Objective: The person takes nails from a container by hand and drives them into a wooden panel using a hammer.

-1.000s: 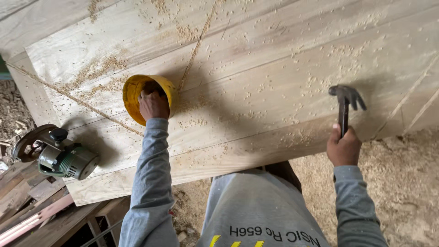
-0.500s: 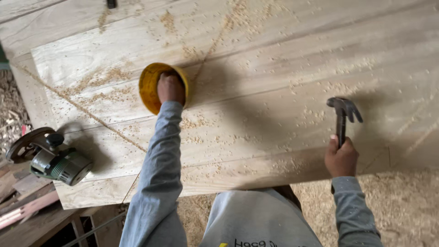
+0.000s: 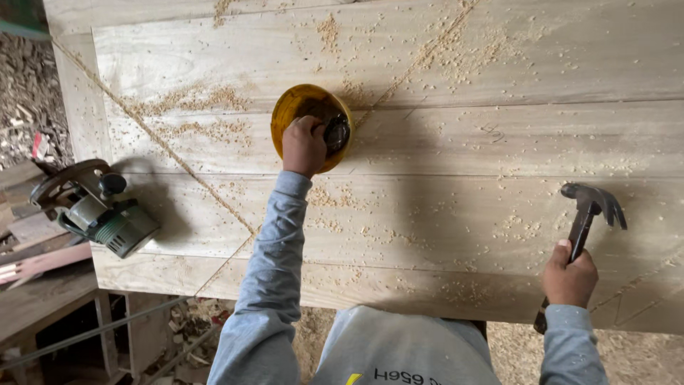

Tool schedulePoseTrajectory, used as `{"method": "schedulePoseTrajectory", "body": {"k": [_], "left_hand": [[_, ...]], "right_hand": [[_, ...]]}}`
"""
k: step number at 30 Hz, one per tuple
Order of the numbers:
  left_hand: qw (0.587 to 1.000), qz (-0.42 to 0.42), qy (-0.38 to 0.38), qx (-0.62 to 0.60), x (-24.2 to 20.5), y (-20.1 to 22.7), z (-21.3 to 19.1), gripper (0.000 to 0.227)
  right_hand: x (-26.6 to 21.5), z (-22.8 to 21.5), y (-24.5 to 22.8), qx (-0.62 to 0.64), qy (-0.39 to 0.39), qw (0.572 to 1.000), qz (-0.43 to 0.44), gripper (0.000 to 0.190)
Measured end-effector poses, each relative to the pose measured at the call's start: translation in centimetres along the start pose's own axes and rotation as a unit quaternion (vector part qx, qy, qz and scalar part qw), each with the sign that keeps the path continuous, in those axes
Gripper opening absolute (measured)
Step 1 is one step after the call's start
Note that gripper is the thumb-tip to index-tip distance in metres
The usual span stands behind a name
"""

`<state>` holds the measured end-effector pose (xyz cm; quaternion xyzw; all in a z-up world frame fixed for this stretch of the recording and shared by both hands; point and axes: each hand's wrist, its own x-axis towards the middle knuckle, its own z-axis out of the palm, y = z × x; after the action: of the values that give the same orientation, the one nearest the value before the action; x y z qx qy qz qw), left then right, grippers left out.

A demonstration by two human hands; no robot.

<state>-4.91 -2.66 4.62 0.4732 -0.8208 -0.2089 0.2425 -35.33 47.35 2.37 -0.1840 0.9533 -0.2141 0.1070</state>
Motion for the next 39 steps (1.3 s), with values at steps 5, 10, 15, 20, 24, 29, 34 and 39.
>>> {"method": "schedulePoseTrajectory", "body": {"k": [5,10,15,20,24,29,34,39], "left_hand": [[0.892,-0.245,-0.055,-0.376,0.2,0.7,-2.4,0.015],[0.814,-0.246,-0.075,-0.521,-3.8,5.7,-5.3,0.017],[0.672,-0.256,-0.220,-0.659,-7.7,15.3,-2.1,0.020],[0.602,-0.249,-0.282,-0.704,-9.2,19.5,0.2,0.021],[0.573,-0.270,-0.292,-0.717,-9.0,20.4,2.3,0.017],[0.585,-0.305,-0.188,-0.728,-8.5,23.7,6.3,0.027],[0.500,-0.363,-0.242,-0.749,-8.0,24.0,8.0,0.026],[0.346,-0.307,-0.268,-0.845,-7.9,22.3,9.7,0.030]], "right_hand": [[0.8,-1.7,-5.8,0.162,-0.078,0.982,0.063,0.043],[3.5,-3.4,-15.7,0.254,-0.201,0.936,-0.141,0.039],[5.1,-4.3,-26.8,0.335,-0.304,0.841,-0.296,0.029],[4.6,-6.0,-31.4,0.381,-0.422,0.799,-0.195,0.023],[5.2,-5.9,-30.6,0.293,-0.341,0.851,-0.271,0.012],[5.0,-5.2,-29.8,0.233,-0.261,0.884,-0.311,0.013],[5.4,-6.4,-30.1,0.216,-0.248,0.893,-0.308,0.012],[5.9,-7.0,-31.0,0.285,-0.300,0.874,-0.254,0.009]]}}
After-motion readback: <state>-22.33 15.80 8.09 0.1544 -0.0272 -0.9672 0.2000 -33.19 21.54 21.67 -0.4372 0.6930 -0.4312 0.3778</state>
